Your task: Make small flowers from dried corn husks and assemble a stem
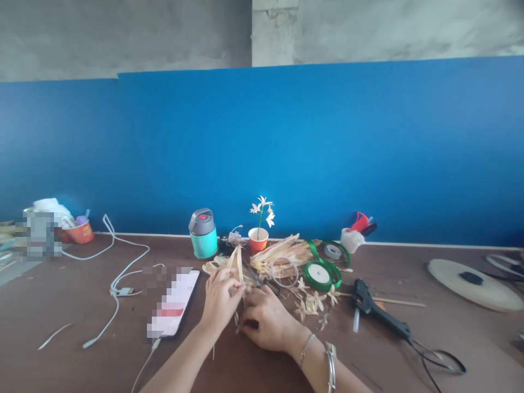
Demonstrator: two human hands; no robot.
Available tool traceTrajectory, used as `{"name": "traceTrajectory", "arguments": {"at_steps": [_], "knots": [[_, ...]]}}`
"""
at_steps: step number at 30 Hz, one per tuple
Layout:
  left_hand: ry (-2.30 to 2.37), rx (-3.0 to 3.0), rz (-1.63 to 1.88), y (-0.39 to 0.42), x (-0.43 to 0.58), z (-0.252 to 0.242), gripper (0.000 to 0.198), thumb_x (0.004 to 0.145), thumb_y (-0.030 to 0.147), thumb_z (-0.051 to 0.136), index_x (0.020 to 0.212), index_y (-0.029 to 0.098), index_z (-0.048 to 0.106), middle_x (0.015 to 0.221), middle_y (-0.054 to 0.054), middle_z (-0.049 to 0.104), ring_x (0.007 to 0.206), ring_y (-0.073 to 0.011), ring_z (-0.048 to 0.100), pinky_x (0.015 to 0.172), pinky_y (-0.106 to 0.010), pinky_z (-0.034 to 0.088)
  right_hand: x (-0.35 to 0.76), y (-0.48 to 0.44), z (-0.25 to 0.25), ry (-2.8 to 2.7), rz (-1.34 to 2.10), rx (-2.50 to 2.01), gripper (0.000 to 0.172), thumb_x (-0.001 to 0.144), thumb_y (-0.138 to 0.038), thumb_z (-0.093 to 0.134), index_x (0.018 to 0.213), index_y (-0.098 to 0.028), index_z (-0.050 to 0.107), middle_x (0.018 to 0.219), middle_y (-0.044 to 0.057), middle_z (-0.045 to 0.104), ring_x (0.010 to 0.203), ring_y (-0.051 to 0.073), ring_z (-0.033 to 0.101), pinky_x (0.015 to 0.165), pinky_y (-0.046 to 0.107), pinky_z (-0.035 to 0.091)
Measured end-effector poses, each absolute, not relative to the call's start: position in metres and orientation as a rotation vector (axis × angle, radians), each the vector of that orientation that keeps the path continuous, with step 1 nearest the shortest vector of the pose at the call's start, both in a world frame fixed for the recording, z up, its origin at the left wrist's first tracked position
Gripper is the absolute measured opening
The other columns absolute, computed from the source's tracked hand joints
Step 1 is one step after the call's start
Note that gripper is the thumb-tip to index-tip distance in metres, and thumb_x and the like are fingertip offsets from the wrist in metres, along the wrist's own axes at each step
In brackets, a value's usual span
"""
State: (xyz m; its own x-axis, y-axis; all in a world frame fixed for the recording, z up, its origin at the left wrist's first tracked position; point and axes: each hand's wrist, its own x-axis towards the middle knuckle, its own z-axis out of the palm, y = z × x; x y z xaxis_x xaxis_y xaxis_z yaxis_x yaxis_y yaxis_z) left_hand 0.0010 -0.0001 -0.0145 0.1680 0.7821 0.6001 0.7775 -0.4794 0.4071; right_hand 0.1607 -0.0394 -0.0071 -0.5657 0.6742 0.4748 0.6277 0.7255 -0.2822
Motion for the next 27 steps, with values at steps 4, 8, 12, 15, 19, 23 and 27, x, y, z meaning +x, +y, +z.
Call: {"name": "traceTrajectory", "arguments": {"at_steps": [4,8,12,15,19,23,27], "knots": [[1.555,2.414,1.205,-0.001,0.006,-0.018,0.012,0.073,0.019,0.064,0.063,0.023,0.068,0.103,-0.006,0.066,0.106,-0.0282,0.055,0.087,-0.045,0.044,0.156,-0.040,-0.009,-2.481,-0.029,-0.971,0.010,0.073,-0.018,0.060,0.066,-0.022,0.064,0.083,0.001,0.066,0.091,0.020,0.055,0.080,0.034,0.035],[1.515,2.412,1.174,-0.001,0.008,-0.019,0.012,0.070,0.016,0.065,0.061,0.023,0.067,0.101,-0.006,0.066,0.105,-0.0280,0.056,0.087,-0.046,0.044,0.153,-0.039,-0.011,-2.520,-0.103,-0.962,0.010,0.073,-0.013,0.054,0.074,-0.020,0.061,0.083,0.005,0.066,0.089,0.021,0.055,0.079,0.034,0.037],[1.424,2.447,1.160,0.000,0.005,-0.019,0.013,0.072,0.017,0.063,0.062,0.024,0.068,0.104,-0.007,0.065,0.107,-0.0288,0.054,0.089,-0.047,0.043,0.157,-0.038,-0.008,-2.327,0.100,-1.002,0.011,0.067,-0.010,0.050,0.069,-0.020,0.055,0.075,0.002,0.061,0.077,0.018,0.054,0.074,0.030,0.039],[1.326,2.497,1.130,-0.001,0.002,-0.017,0.015,0.070,0.012,0.061,0.067,0.024,0.070,0.109,-0.007,0.063,0.111,-0.0292,0.051,0.092,-0.047,0.042,0.165,-0.036,-0.002,-2.098,0.250,-1.046,0.014,0.068,-0.008,0.045,0.072,-0.020,0.051,0.074,0.001,0.057,0.073,0.016,0.052,0.072,0.029,0.039],[1.274,2.494,1.104,-0.005,0.000,-0.013,0.020,0.067,0.008,0.056,0.071,0.023,0.068,0.113,-0.006,0.060,0.115,-0.0295,0.047,0.095,-0.048,0.039,0.174,-0.031,0.001,-1.992,0.309,-1.073,0.013,0.072,-0.008,0.043,0.074,-0.020,0.048,0.075,0.001,0.053,0.076,0.017,0.050,0.071,0.030,0.038],[1.215,2.500,1.098,-0.009,0.001,-0.007,0.019,0.067,0.008,0.052,0.073,0.022,0.063,0.114,-0.007,0.059,0.116,-0.0282,0.046,0.096,-0.047,0.038,0.176,-0.028,-0.002,-2.016,0.327,-1.070,0.012,0.074,-0.007,0.044,0.074,-0.020,0.047,0.079,0.002,0.054,0.078,0.018,0.049,0.073,0.031,0.036],[1.171,2.519,1.117,-0.012,0.003,-0.005,0.011,0.072,0.013,0.055,0.074,0.022,0.061,0.113,-0.007,0.059,0.116,-0.0273,0.045,0.096,-0.046,0.038,0.176,-0.027,-0.004,-2.023,0.328,-1.079,0.013,0.075,-0.007,0.045,0.075,-0.020,0.048,0.079,0.003,0.054,0.078,0.019,0.049,0.072,0.031,0.036]]}}
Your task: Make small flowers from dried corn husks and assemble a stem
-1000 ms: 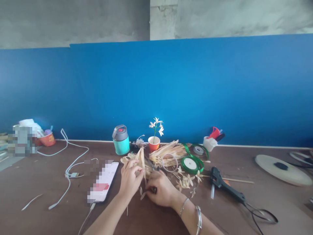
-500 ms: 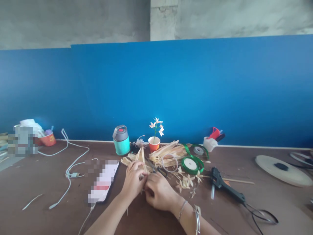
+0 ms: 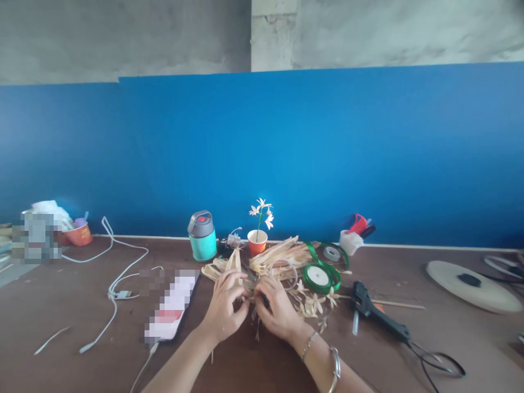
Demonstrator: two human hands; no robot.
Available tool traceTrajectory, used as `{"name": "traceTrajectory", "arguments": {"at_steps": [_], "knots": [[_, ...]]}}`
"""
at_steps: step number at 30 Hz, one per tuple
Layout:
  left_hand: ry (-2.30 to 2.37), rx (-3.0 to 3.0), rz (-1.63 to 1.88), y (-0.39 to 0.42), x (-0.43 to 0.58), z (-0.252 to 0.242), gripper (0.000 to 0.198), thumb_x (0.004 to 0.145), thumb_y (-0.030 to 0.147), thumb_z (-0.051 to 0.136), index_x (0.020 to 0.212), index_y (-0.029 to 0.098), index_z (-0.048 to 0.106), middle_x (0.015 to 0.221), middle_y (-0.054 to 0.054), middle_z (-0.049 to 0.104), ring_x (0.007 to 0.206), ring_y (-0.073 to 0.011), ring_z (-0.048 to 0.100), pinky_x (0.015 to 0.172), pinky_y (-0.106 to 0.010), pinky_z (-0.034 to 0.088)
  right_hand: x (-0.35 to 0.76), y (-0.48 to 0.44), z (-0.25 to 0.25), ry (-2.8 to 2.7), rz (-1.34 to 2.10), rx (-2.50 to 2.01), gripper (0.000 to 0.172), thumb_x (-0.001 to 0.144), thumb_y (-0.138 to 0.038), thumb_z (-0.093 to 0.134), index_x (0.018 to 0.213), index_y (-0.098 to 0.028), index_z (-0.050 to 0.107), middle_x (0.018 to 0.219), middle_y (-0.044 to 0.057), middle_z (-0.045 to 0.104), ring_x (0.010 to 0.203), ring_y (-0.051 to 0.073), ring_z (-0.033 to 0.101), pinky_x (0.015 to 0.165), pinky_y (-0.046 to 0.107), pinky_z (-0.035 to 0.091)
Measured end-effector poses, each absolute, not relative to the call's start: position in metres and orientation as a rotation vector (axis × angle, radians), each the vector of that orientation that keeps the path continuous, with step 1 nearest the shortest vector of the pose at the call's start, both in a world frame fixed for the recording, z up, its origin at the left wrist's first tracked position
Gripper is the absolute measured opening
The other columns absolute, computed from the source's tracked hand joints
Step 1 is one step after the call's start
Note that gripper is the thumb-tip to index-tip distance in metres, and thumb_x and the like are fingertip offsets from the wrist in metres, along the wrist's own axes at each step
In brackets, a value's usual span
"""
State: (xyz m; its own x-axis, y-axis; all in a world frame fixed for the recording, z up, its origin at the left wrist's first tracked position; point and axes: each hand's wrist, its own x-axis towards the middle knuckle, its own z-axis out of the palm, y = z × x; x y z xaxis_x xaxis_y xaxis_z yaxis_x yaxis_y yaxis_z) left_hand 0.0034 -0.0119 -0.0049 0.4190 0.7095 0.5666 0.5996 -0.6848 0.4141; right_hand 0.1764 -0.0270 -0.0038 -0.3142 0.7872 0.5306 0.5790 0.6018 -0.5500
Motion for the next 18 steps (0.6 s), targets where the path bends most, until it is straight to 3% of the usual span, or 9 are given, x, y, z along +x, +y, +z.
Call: {"name": "traceTrajectory", "arguments": {"at_steps": [13,18], "knots": [[1.186,2.589,1.138,-0.0119,0.0059,-0.0050,0.014,0.075,0.011,0.055,0.065,0.021,0.059,0.113,-0.006,0.059,0.117,-0.0276,0.045,0.096,-0.048,0.037,0.1726,-0.0255,-0.0088,-2.005,0.219,-1.150,0.010,0.075,-0.010,0.054,0.069,-0.019,0.054,0.075,0.002,0.059,0.077,0.018,0.053,0.073,0.031,0.035],[1.182,2.450,1.191,-0.0108,0.0089,-0.0058,0.015,0.073,0.010,0.054,0.063,0.020,0.057,0.109,-0.007,0.060,0.111,-0.0272,0.049,0.094,-0.047,0.040,0.1709,-0.0246,-0.0063,-1.848,0.456,-1.169,0.010,0.071,-0.012,0.053,0.063,-0.018,0.055,0.067,0.001,0.056,0.069,0.016,0.051,0.068,0.029,0.036]]}}
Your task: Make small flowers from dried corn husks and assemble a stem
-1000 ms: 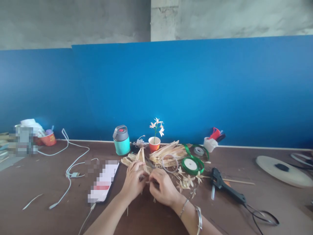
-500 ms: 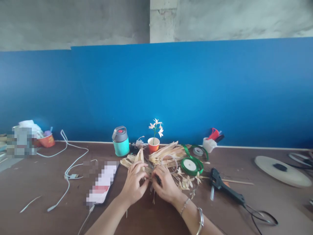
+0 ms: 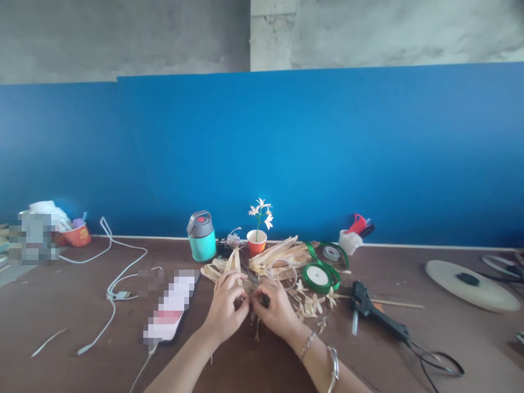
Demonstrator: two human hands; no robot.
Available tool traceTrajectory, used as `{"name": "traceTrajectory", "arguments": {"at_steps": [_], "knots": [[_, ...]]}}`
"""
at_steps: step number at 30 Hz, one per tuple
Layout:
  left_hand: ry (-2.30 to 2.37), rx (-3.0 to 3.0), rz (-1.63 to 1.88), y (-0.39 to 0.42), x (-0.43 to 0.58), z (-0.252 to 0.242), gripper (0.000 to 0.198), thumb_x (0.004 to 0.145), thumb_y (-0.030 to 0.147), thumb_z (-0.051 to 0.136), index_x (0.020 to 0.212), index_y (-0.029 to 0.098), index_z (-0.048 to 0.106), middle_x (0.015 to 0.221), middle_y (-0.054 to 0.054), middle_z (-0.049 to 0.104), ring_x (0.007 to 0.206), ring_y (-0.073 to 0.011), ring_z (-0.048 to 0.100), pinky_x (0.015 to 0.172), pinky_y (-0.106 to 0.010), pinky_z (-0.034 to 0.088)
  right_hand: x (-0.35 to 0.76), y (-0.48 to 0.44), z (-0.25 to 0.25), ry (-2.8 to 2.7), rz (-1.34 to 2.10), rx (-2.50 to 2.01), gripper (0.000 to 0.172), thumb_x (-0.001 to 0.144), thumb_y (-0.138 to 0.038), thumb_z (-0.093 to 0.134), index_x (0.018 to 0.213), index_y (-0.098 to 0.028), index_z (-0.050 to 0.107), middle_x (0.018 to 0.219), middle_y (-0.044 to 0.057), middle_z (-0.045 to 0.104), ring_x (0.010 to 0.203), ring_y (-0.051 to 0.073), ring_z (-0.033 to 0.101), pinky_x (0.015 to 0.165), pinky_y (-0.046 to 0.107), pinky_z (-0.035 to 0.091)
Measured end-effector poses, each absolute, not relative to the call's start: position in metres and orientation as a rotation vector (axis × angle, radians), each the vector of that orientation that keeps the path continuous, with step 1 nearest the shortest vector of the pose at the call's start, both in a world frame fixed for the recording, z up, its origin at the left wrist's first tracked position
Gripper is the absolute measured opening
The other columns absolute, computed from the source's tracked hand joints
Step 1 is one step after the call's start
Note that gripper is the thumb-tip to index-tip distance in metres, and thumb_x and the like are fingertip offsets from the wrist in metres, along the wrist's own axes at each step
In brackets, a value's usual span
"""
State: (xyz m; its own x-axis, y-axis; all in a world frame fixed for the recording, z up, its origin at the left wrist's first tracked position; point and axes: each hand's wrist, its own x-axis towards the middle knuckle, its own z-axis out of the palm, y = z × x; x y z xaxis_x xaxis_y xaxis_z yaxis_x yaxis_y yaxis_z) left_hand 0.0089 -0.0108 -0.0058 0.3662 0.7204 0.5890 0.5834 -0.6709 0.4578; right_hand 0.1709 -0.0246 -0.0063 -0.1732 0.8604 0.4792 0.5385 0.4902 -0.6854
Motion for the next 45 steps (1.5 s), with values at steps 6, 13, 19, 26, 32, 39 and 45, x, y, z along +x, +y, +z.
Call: {"name": "traceTrajectory", "arguments": {"at_steps": [6,13,19,26,32,39,45], "knots": [[1.092,2.315,1.236,-0.009,0.004,-0.002,0.019,0.078,0.011,0.049,0.066,0.021,0.059,0.105,-0.008,0.060,0.107,-0.0259,0.053,0.090,-0.045,0.044,0.175,-0.020,-0.006,-1.472,1.064,-1.133,0.022,0.076,-0.032,0.054,0.060,-0.017,0.054,0.056,-0.002,0.047,0.054,0.011,0.040,0.053,0.024,0.030],[1.115,2.554,1.353,-0.014,0.003,-0.002,0.022,0.075,0.008,0.055,0.089,0.024,0.060,0.115,-0.007,0.057,0.119,-0.0272,0.042,0.098,-0.048,0.035,0.174,-0.016,-0.010,-1.223,1.344,-1.013,0.036,0.067,-0.048,0.066,0.059,-0.016,0.052,0.051,-0.003,0.046,0.049,0.008,0.035,0.049,0.023,0.025],[1.160,2.644,1.475,-0.014,0.003,0.000,0.016,0.081,0.013,0.054,0.081,0.026,0.065,0.110,-0.005,0.059,0.116,-0.0255,0.044,0.094,-0.045,0.037,0.174,-0.021,-0.005,-1.347,1.240,-1.052,0.033,0.075,-0.045,0.058,0.061,-0.016,0.051,0.054,-0.003,0.045,0.052,0.009,0.037,0.051,0.023,0.029],[1.225,2.509,1.350,-0.013,0.006,-0.002,0.013,0.081,0.016,0.054,0.072,0.022,0.061,0.108,-0.006,0.060,0.112,-0.0260,0.047,0.093,-0.047,0.039,0.173,-0.028,-0.002,-1.684,0.603,-1.091,0.006,0.075,-0.020,0.056,0.078,-0.018,0.061,0.073,0.002,0.058,0.071,0.016,0.052,0.067,0.027,0.041],[1.225,2.516,1.272,-0.013,0.008,-0.003,0.012,0.078,0.015,0.053,0.073,0.022,0.061,0.106,-0.007,0.060,0.110,-0.0257,0.049,0.093,-0.045,0.040,0.173,-0.025,-0.003,-1.786,0.435,-1.144,0.010,0.076,-0.015,0.054,0.067,-0.018,0.058,0.066,0.001,0.058,0.066,0.015,0.053,0.064,0.026,0.040],[1.232,2.612,1.263,-0.014,0.008,-0.003,0.014,0.078,0.013,0.052,0.070,0.021,0.059,0.107,-0.007,0.060,0.112,-0.0262,0.047,0.093,-0.045,0.038,0.173,-0.023,-0.008,-1.864,0.344,-1.168,0.010,0.075,-0.012,0.056,0.068,-0.019,0.058,0.069,0.001,0.060,0.069,0.016,0.055,0.068,0.027,0.039],[1.315,2.590,1.341,-0.018,0.014,-0.002,0.016,0.076,0.010,0.054,0.064,0.020,0.058,0.117,-0.008,0.056,0.117,-0.0280,0.045,0.095,-0.047,0.037,0.164,-0.025,-0.013,-1.804,0.154,-1.229,0.011,0.071,-0.010,0.055,0.064,-0.019,0.055,0.066,0.001,0.059,0.067,0.016,0.054,0.067,0.028,0.036]]}}
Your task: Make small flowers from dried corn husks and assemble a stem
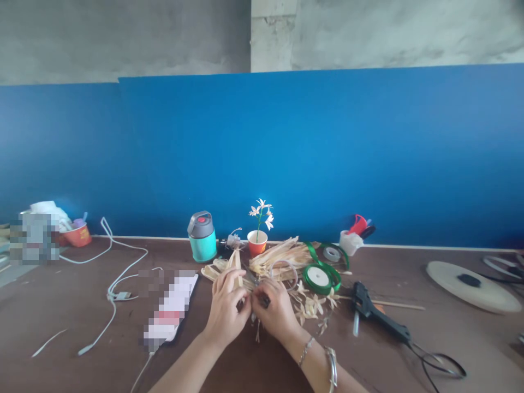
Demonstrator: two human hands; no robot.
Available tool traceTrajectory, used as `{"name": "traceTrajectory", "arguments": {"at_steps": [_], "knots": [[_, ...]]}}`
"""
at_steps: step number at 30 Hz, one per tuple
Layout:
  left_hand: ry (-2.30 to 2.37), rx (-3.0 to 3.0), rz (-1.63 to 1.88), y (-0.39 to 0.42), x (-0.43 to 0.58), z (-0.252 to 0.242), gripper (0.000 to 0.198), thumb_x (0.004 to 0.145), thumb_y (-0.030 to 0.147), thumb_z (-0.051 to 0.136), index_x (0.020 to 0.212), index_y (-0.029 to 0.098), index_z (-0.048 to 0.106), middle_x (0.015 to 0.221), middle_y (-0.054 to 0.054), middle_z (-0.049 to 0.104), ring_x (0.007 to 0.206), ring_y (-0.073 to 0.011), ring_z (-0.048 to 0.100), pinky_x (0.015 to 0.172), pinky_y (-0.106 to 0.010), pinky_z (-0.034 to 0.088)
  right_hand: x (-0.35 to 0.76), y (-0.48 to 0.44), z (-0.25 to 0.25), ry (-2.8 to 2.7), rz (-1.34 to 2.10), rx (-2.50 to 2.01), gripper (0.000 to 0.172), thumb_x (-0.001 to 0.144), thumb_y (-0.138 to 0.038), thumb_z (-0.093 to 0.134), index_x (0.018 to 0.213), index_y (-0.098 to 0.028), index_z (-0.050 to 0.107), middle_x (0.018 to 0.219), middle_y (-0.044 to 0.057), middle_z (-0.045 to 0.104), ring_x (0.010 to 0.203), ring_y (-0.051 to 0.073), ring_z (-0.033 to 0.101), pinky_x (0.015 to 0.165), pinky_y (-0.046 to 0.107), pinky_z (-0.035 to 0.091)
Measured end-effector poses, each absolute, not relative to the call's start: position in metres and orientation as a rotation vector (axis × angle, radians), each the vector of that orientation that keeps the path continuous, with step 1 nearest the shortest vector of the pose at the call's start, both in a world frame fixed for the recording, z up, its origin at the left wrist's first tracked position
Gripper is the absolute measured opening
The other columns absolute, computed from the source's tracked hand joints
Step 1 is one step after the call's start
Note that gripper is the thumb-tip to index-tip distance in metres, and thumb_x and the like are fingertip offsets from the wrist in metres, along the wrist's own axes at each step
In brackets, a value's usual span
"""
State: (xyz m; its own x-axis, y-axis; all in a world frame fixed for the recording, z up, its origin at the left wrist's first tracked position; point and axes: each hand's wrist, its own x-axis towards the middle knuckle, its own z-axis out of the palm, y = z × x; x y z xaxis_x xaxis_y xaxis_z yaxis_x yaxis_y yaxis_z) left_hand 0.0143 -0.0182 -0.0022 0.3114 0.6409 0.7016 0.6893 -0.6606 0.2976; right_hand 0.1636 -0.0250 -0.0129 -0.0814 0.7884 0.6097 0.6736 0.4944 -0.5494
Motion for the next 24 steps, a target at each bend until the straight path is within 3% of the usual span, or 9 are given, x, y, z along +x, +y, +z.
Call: {"name": "traceTrajectory", "arguments": {"at_steps": [13,18,24], "knots": [[-1.334,-2.337,-1.308,-0.023,0.021,-0.002,0.017,0.073,0.008,0.055,0.064,0.021,0.059,0.115,-0.007,0.058,0.117,-0.0301,0.045,0.094,-0.049,0.035,0.155,-0.026,-0.018,-1.634,0.071,-1.405,0.014,0.067,-0.010,0.055,0.057,-0.020,0.052,0.059,0.000,0.060,0.062,0.016,0.054,0.068,0.029,0.034],[-1.402,-2.280,-1.321,-0.022,0.018,-0.002,0.016,0.072,0.008,0.056,0.063,0.022,0.057,0.113,-0.006,0.058,0.114,-0.0299,0.047,0.093,-0.048,0.035,0.161,-0.025,-0.015,-1.580,0.051,-1.460,0.013,0.064,-0.010,0.053,0.057,-0.020,0.051,0.058,0.000,0.057,0.059,0.017,0.052,0.061,0.027,0.034],[-1.429,-2.302,-1.358,-0.016,0.014,-0.006,0.015,0.074,0.010,0.055,0.067,0.022,0.060,0.109,-0.007,0.058,0.110,-0.0284,0.049,0.089,-0.045,0.040,0.165,-0.025,-0.011,-1.673,0.174,-1.232,0.014,0.072,-0.011,0.053,0.080,-0.019,0.060,0.080,0.003,0.064,0.079,0.019,0.058,0.073,0.029,0.040]]}}
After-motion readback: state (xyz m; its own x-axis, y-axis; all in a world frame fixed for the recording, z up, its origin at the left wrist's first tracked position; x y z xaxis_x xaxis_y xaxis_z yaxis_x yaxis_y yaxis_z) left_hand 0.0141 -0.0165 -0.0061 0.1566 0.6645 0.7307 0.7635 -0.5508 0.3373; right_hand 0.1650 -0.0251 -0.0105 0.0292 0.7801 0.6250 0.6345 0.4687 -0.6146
